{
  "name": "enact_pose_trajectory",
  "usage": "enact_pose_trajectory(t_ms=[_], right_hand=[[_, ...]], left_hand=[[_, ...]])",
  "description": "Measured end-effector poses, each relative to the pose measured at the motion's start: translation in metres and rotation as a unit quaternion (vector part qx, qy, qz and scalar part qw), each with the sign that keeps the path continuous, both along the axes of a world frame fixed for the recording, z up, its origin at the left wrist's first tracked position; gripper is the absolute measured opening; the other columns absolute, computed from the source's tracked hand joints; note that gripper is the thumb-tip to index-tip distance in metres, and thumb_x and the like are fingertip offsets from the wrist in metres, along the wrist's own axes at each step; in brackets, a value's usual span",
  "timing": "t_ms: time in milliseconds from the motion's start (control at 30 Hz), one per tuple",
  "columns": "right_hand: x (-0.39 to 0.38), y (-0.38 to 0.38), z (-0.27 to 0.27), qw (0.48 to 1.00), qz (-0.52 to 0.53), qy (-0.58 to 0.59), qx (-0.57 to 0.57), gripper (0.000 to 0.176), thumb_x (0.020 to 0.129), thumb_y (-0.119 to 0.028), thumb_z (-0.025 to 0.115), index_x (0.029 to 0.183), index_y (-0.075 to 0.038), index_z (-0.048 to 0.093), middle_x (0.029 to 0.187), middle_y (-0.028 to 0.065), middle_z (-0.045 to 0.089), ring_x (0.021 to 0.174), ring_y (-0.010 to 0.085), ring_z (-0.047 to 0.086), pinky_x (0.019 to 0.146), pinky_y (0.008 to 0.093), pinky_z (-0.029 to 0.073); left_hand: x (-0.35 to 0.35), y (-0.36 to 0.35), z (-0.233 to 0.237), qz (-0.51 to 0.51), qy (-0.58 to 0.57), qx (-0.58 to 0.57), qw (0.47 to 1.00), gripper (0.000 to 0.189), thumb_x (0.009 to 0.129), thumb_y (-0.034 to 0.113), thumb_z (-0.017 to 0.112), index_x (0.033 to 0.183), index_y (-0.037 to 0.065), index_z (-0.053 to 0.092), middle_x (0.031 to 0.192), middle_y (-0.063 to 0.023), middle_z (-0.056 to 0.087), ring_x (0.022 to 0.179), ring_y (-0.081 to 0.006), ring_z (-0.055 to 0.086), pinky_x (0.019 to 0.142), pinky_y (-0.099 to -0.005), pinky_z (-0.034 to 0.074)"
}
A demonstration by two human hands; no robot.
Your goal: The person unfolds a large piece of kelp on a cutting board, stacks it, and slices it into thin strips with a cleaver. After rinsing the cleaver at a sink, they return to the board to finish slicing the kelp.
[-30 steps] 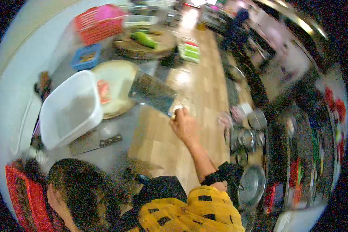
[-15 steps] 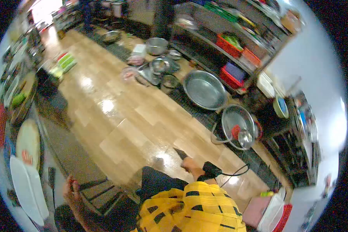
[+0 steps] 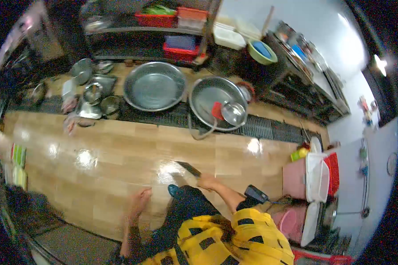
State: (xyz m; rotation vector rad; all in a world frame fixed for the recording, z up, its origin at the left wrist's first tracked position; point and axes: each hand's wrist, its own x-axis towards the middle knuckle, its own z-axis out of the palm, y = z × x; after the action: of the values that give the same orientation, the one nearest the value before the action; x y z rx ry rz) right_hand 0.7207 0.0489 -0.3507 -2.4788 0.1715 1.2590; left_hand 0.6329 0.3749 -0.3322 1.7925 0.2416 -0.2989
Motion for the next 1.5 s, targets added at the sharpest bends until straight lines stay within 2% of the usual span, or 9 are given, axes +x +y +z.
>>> enact_pose_trajectory(t_ms=[500, 800, 900, 967, 1167, 1233, 1367, 1433, 1500], right_hand=[[0.149, 0.020, 0.043, 0.979, 0.100, -0.157, 0.085, 0.033, 0.080, -0.026, 0.061, 0.096, 0.003, 0.059, 0.085, 0.0253, 0.064, 0.083, 0.0415, 0.063, 0.072, 0.0483, 0.050], [0.273, -0.048, -0.003, 0.958, -0.206, -0.139, 0.142, 0.033, 0.087, -0.033, 0.057, 0.097, -0.003, 0.063, 0.075, 0.0150, 0.064, 0.069, 0.0320, 0.063, 0.064, 0.0420, 0.050], [0.271, -0.132, -0.116, 0.921, -0.102, -0.358, 0.119, 0.021, 0.093, -0.020, 0.048, 0.097, -0.003, 0.061, 0.070, 0.0085, 0.062, 0.060, 0.0211, 0.060, 0.055, 0.0332, 0.049], [0.309, -0.152, -0.106, 0.877, -0.462, -0.038, 0.124, 0.016, 0.091, -0.016, 0.047, 0.094, -0.004, 0.059, 0.067, 0.0058, 0.060, 0.060, 0.0143, 0.059, 0.052, 0.0276, 0.046], [0.307, -0.270, -0.354, 0.756, -0.541, -0.171, 0.326, 0.019, 0.092, -0.021, 0.051, 0.090, -0.003, 0.058, 0.066, -0.0007, 0.053, 0.058, 0.0096, 0.049, 0.054, 0.0237, 0.040], [0.381, -0.241, -0.331, 0.866, -0.473, -0.117, 0.113, 0.020, 0.091, -0.022, 0.054, 0.088, -0.003, 0.058, 0.067, -0.0033, 0.050, 0.058, 0.0084, 0.045, 0.054, 0.0241, 0.038], [0.464, -0.227, -0.424, 0.769, -0.563, -0.203, 0.223, 0.020, 0.091, -0.024, 0.056, 0.089, -0.004, 0.061, 0.071, -0.0036, 0.051, 0.065, 0.0067, 0.048, 0.058, 0.0229, 0.038], [0.486, -0.250, -0.484, 0.915, -0.228, -0.325, 0.066, 0.017, 0.086, -0.013, 0.054, 0.095, -0.003, 0.065, 0.079, -0.0008, 0.060, 0.075, 0.0130, 0.055, 0.068, 0.0261, 0.043], [0.487, -0.280, -0.579, 0.911, -0.211, -0.338, 0.107, 0.032, 0.093, -0.030, 0.048, 0.112, -0.008, 0.060, 0.096, 0.0215, 0.066, 0.087, 0.0369, 0.063, 0.076, 0.0456, 0.048]], left_hand=[[0.231, -0.156, -0.065, -0.049, 0.341, -0.330, 0.879, 0.025, 0.088, 0.025, 0.059, 0.102, 0.005, 0.065, 0.089, -0.0043, 0.066, 0.083, -0.0153, 0.064, 0.067, -0.0256, 0.051], [0.366, -0.162, -0.145, 0.034, 0.369, -0.494, 0.787, 0.025, 0.086, 0.026, 0.057, 0.091, 0.003, 0.066, 0.091, -0.0076, 0.068, 0.085, -0.0195, 0.064, 0.066, -0.0339, 0.053], [0.399, -0.158, -0.166, 0.008, 0.365, -0.433, 0.824, 0.023, 0.086, 0.025, 0.056, 0.090, 0.004, 0.065, 0.091, -0.0081, 0.068, 0.082, -0.0181, 0.063, 0.061, -0.0304, 0.050], [0.416, -0.158, -0.164, 0.038, 0.388, -0.412, 0.823, 0.022, 0.086, 0.025, 0.057, 0.089, 0.005, 0.066, 0.090, -0.0080, 0.068, 0.081, -0.0181, 0.063, 0.060, -0.0305, 0.050], [0.448, -0.184, -0.222, 0.131, 0.419, -0.361, 0.822, 0.020, 0.086, 0.021, 0.057, 0.085, 0.002, 0.064, 0.090, -0.0135, 0.068, 0.075, -0.0192, 0.064, 0.060, -0.0313, 0.052], [0.451, -0.198, -0.255, 0.139, 0.418, -0.347, 0.828, 0.020, 0.087, 0.018, 0.056, 0.086, 0.000, 0.064, 0.088, -0.0142, 0.067, 0.078, -0.0221, 0.064, 0.066, -0.0338, 0.052], [0.454, -0.229, -0.311, 0.164, 0.436, -0.338, 0.818, 0.022, 0.088, 0.018, 0.054, 0.089, -0.002, 0.065, 0.087, -0.0146, 0.067, 0.079, -0.0231, 0.064, 0.070, -0.0343, 0.051], [0.454, -0.238, -0.348, 0.185, 0.468, -0.335, 0.797, 0.022, 0.087, 0.017, 0.053, 0.088, -0.002, 0.065, 0.089, -0.0139, 0.067, 0.079, -0.0203, 0.064, 0.064, -0.0291, 0.051], [0.465, -0.255, -0.365, 0.216, 0.464, -0.338, 0.790, 0.021, 0.087, 0.017, 0.054, 0.089, -0.001, 0.064, 0.088, -0.0130, 0.067, 0.077, -0.0192, 0.063, 0.062, -0.0275, 0.049]])
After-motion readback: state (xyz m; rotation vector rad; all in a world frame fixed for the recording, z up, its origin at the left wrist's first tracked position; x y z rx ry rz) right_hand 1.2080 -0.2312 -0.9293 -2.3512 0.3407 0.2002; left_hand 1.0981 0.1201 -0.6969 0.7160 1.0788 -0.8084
